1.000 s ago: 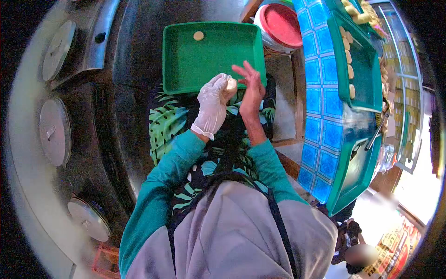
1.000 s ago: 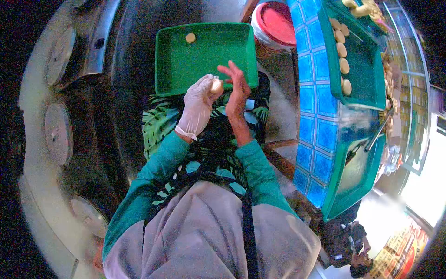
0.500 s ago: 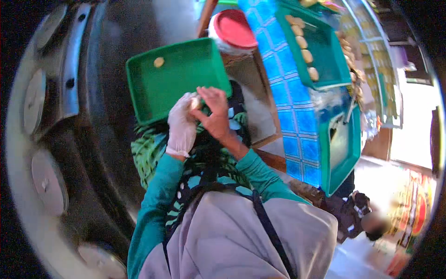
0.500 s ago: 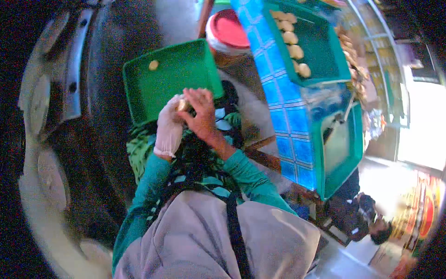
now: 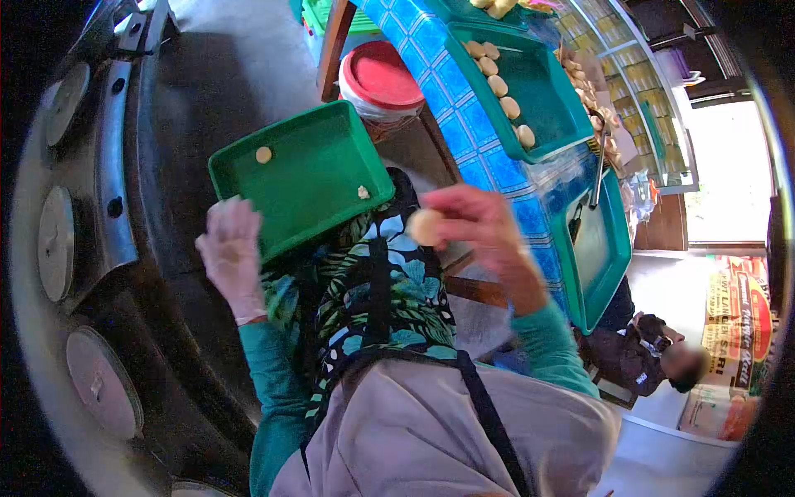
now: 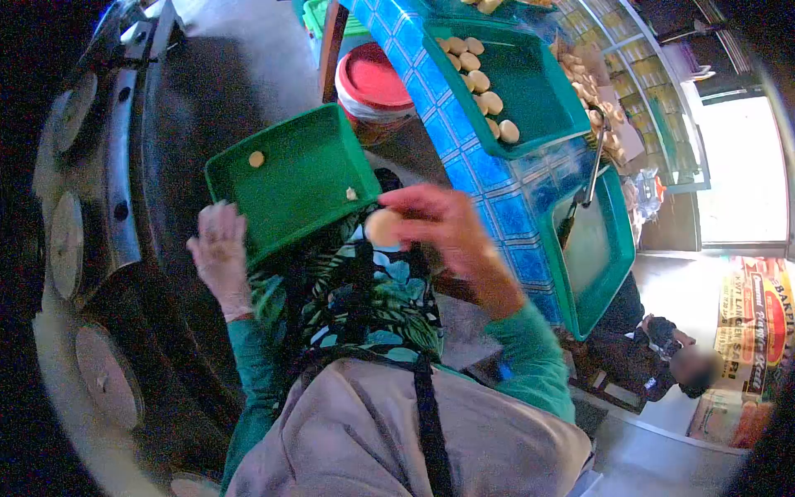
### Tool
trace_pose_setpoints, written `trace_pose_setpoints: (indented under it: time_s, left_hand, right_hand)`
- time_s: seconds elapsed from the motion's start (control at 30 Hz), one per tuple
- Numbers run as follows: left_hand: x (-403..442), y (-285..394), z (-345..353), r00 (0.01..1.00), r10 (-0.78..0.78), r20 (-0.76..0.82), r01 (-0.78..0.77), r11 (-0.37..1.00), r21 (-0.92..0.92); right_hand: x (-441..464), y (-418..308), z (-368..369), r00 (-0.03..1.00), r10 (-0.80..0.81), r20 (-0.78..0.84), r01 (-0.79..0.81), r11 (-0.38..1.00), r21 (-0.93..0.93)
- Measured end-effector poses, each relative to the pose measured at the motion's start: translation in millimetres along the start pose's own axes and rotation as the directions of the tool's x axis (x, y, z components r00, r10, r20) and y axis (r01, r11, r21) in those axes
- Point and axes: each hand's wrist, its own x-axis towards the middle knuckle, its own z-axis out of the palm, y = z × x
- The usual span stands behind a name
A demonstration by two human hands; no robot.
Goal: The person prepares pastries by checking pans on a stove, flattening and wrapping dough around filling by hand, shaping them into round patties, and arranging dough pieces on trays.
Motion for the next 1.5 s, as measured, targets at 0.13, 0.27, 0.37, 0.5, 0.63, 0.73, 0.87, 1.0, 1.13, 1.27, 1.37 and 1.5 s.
trace_pose_setpoints:
  time_s: [0.13,0.27,0.37,0.5,0.63,0.73,0.87,1.0,1.13,1.27,1.37,1.5]
  left_hand:
    - [-8,35,-62,0.939,0.31,-0.146,-0.322,0.944,-0.068]
    - [-4,29,-65,0.987,0.156,-0.043,-0.159,0.984,-0.081]
    - [-4,27,-53,0.978,0.181,-0.1,-0.185,0.982,-0.032]
    - [-5,34,-54,0.985,0.168,-0.031,-0.17,0.98,-0.106]
    - [-4,37,-57,0.987,0.158,-0.03,-0.16,0.98,-0.114]
    - [-3,37,-57,0.992,0.13,0.004,-0.128,0.983,-0.128]
    - [1,35,-55,0.991,0.131,-0.02,-0.133,0.983,-0.127]
    - [9,31,-53,0.994,0.108,-0.034,-0.112,0.986,-0.123]
    - [16,30,-52,0.99,0.115,-0.08,-0.12,0.991,-0.065]
    - [22,35,-55,0.989,0.112,-0.093,-0.115,0.993,-0.025]
    - [27,37,-53,0.985,0.118,-0.124,-0.12,0.993,-0.011]
    - [28,34,-37,0.921,0.207,-0.33,-0.229,0.973,-0.03]
  right_hand:
    - [10,-76,-76,0.933,-0.303,-0.193,0.251,0.934,-0.254]
    - [108,-90,-190,0.882,-0.348,-0.316,0.273,0.927,-0.258]
    - [177,-62,-248,0.843,-0.283,-0.458,0.177,0.949,-0.26]
    - [200,-50,-245,0.834,-0.136,-0.535,-0.003,0.968,-0.251]
    - [200,-50,-230,0.754,-0.348,-0.558,-0.059,0.81,-0.584]
    - [200,-63,-245,0.812,-0.428,-0.396,-0.048,0.627,-0.777]
    - [228,-111,-264,0.876,-0.457,-0.156,-0.014,0.299,-0.954]
    - [279,-152,-257,0.722,-0.655,-0.223,0.014,0.336,-0.942]
    - [340,-157,-247,0.765,-0.539,-0.352,-0.111,0.428,-0.897]
    - [383,-153,-235,0.744,-0.458,-0.487,-0.324,0.391,-0.862]
    - [409,-138,-250,0.685,-0.514,-0.516,-0.418,0.302,-0.857]
    - [398,-136,-257,0.748,-0.649,-0.136,-0.273,-0.115,-0.955]
